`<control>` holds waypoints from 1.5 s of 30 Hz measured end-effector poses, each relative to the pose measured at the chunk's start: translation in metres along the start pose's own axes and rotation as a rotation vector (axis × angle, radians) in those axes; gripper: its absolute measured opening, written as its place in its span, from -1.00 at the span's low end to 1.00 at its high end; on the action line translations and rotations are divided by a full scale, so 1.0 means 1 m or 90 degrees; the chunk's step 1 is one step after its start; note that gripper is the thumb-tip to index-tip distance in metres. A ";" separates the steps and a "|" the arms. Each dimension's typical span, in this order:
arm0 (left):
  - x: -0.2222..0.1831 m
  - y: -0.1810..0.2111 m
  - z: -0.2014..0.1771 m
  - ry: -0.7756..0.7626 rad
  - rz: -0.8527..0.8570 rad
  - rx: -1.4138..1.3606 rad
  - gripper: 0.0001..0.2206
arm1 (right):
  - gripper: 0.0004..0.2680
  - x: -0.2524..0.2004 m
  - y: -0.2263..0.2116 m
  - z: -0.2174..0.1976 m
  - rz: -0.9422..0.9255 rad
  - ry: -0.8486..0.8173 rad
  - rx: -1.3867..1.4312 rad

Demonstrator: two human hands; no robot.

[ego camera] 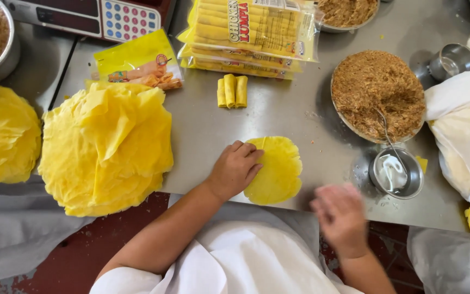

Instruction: Wrapping lumpia with yellow wrappers and filling, then packaging them into plastic sleeves.

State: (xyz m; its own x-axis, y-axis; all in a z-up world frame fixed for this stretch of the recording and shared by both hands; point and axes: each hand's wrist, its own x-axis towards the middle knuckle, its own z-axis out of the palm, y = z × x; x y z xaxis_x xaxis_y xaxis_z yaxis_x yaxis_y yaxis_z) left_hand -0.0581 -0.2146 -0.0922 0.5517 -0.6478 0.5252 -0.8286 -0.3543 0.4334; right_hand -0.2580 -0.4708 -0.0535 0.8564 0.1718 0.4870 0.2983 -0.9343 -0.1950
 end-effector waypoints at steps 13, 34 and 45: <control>-0.006 0.011 -0.007 -0.057 -0.053 0.116 -0.54 | -0.80 0.017 0.064 0.010 0.156 0.162 -0.338; -0.010 0.025 -0.016 -0.250 -0.142 0.123 -0.04 | -0.33 0.086 -0.021 0.083 0.187 -0.296 -0.116; -0.042 0.025 -0.020 -0.124 0.160 -0.113 -0.67 | -0.57 0.035 0.092 -0.007 0.186 0.109 -0.247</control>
State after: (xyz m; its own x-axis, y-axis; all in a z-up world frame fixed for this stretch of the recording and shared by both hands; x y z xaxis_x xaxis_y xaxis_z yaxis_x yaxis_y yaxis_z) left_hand -0.0998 -0.1832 -0.0889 0.2910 -0.8221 0.4894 -0.8969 -0.0563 0.4387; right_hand -0.2041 -0.5531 -0.0483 0.7898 -0.1365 0.5980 -0.1492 -0.9884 -0.0285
